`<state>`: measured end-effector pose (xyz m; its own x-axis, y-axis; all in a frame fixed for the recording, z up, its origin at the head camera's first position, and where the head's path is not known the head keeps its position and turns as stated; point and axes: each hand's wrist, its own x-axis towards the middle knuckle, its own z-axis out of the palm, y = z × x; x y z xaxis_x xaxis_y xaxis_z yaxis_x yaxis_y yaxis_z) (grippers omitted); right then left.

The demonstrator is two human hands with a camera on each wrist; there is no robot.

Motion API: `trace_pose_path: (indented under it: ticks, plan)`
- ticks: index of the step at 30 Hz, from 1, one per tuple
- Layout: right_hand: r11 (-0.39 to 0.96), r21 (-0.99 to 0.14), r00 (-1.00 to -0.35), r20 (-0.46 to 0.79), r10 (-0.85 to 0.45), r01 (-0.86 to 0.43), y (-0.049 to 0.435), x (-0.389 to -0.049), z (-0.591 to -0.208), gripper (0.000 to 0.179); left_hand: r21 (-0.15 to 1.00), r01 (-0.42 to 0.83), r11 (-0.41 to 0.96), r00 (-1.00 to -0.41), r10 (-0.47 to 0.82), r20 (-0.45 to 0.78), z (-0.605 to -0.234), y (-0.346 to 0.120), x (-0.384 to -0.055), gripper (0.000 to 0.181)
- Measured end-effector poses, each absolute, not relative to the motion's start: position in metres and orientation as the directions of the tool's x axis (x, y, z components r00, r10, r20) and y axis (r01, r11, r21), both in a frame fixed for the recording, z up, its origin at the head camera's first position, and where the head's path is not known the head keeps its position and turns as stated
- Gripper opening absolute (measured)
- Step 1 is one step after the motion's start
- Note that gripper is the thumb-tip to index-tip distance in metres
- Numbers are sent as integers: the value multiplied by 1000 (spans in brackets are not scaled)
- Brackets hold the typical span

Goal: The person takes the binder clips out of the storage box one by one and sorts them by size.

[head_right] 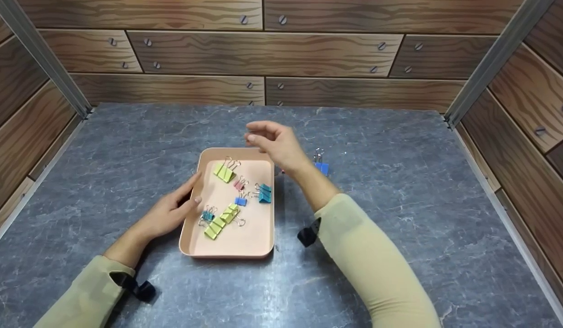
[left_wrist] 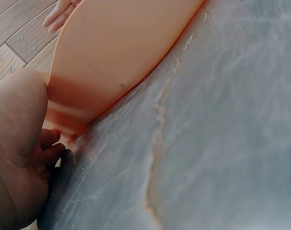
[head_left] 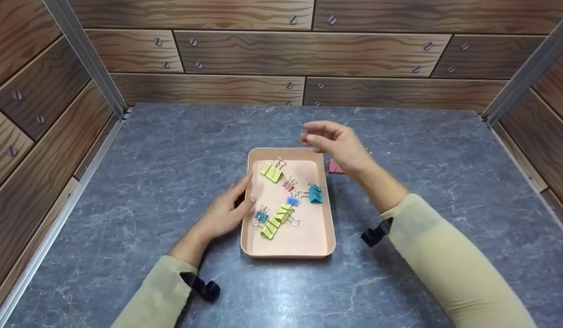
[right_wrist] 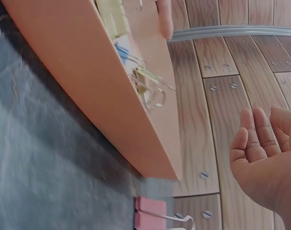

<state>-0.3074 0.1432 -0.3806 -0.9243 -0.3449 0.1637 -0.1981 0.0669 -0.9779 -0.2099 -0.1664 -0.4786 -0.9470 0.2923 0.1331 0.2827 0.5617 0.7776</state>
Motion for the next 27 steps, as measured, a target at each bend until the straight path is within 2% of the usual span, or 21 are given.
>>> trace_pose_path:
  ticks: [7, 27]
  plan:
    - [34, -993, -932, 94, -351, -113, 127, -310, -396, 32, 778, 285, 559, -945, 301, 130, -479, -167, -209, 68]
    - [161, -985, -915, -5, -404, -65, 109, -316, -416, 36, 777, 293, 558, -943, 301, 140, -477, -166, -210, 68]
